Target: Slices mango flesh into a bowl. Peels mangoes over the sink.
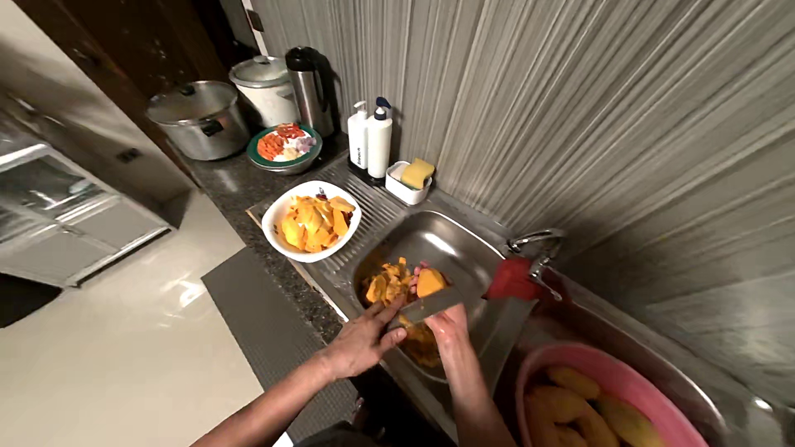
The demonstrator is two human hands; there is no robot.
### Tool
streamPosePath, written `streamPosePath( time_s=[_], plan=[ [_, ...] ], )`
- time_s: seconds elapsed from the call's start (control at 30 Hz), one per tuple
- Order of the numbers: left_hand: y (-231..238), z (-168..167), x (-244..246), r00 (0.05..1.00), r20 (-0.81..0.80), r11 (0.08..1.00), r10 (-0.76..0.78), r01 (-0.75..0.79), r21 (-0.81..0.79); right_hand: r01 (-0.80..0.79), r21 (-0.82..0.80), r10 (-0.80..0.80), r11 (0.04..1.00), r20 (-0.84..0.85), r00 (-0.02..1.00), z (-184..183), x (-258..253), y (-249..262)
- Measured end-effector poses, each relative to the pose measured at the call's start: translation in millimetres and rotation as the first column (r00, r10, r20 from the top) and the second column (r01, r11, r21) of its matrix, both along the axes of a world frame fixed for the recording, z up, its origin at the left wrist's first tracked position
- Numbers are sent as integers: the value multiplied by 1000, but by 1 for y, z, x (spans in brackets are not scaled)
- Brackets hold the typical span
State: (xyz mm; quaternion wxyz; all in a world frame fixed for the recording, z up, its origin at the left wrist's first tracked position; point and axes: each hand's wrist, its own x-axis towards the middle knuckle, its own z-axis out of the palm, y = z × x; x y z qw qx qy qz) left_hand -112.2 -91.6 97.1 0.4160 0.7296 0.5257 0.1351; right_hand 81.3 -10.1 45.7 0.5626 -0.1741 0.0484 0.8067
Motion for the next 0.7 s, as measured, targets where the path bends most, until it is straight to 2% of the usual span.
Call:
streamPosePath(
  time_s=[0.07,0.2,0.33,0.6,0.7],
  plan=[
    [-7,5,-12,996,-84,995,34,-26,97,-56,40,57,998,-32,998,3,-15,9],
    [-15,1,-44,988,-107,961,107,-75,266,-153,42,156,987,-72,985,16,-47,23],
    [-13,-5,-77,988,-81,934,128,-93,345,-192,13,189,981,105,976,34,-88,40],
    [42,-19,-161,981,-34,857,190,-148,494,-238,110,232,965,63,971,38,-179,97],
    [72,-19,-196,981,-32,859,189,-150,489,-255,187,255,949,21,967,30,-211,122]
  ],
)
